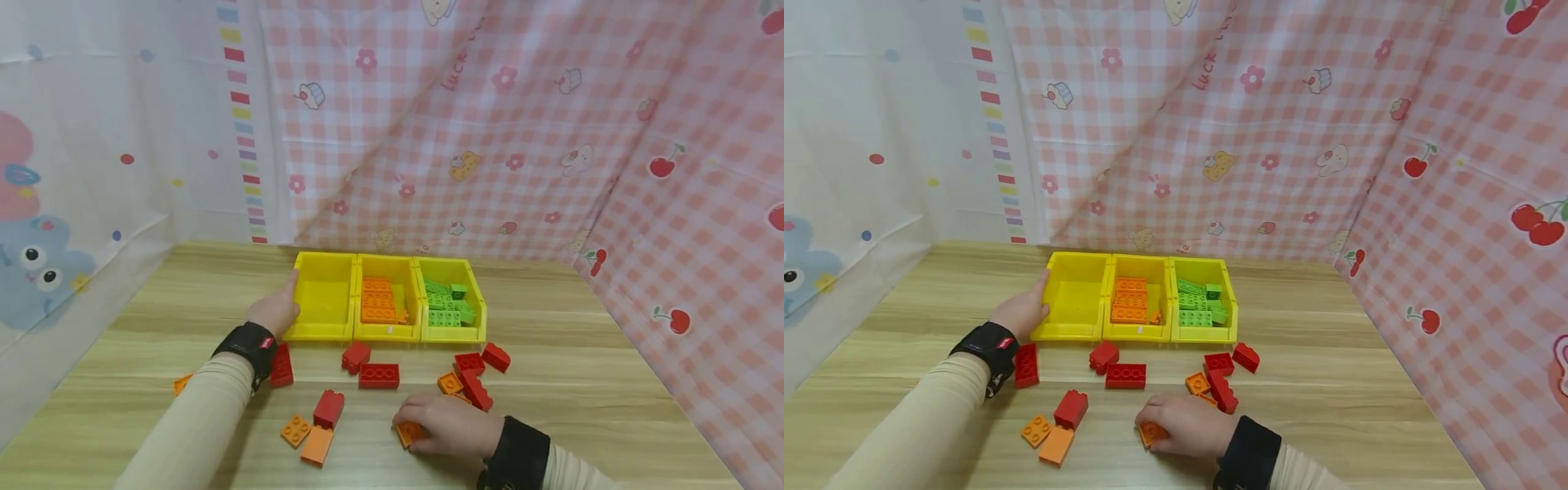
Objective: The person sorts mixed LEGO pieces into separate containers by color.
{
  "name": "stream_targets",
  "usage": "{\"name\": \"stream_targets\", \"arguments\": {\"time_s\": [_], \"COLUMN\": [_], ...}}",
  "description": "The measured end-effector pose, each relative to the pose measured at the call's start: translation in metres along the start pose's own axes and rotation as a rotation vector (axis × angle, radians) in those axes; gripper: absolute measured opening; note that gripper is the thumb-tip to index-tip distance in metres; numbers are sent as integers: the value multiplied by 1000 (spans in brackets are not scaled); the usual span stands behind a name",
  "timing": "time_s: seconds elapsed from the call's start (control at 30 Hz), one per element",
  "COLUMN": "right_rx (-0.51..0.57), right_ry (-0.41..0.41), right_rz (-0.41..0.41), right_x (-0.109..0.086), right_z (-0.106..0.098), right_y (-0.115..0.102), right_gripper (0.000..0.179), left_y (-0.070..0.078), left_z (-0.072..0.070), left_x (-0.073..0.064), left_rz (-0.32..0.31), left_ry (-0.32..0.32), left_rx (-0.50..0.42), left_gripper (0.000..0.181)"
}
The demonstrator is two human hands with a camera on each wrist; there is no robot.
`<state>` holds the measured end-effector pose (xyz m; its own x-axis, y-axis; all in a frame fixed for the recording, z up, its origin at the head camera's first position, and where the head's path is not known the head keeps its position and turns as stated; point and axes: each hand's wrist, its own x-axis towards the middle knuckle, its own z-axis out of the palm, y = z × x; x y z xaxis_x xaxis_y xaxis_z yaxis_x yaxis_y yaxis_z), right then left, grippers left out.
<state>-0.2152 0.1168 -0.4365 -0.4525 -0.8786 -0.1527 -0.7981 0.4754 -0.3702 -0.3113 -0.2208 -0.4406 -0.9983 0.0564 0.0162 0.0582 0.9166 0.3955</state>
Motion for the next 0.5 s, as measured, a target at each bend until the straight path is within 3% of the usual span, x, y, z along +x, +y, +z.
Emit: {"name": "stream_targets", "arguments": {"time_s": [0.27,0.5], "right_rx": [-21,-43], "right_ry": [70,203], "right_rz": [66,206], "right_x": [11,26], "right_z": [-23,-58], "right_y": [4,19], "right_gripper": [34,39], "left_y": [-2,-6], "left_z": [3,7], "left_x": [0,2], "left_rz": [9,9], "left_ry": [29,33], "left_rx": [-15,-15], "left_gripper": [72,72]}}
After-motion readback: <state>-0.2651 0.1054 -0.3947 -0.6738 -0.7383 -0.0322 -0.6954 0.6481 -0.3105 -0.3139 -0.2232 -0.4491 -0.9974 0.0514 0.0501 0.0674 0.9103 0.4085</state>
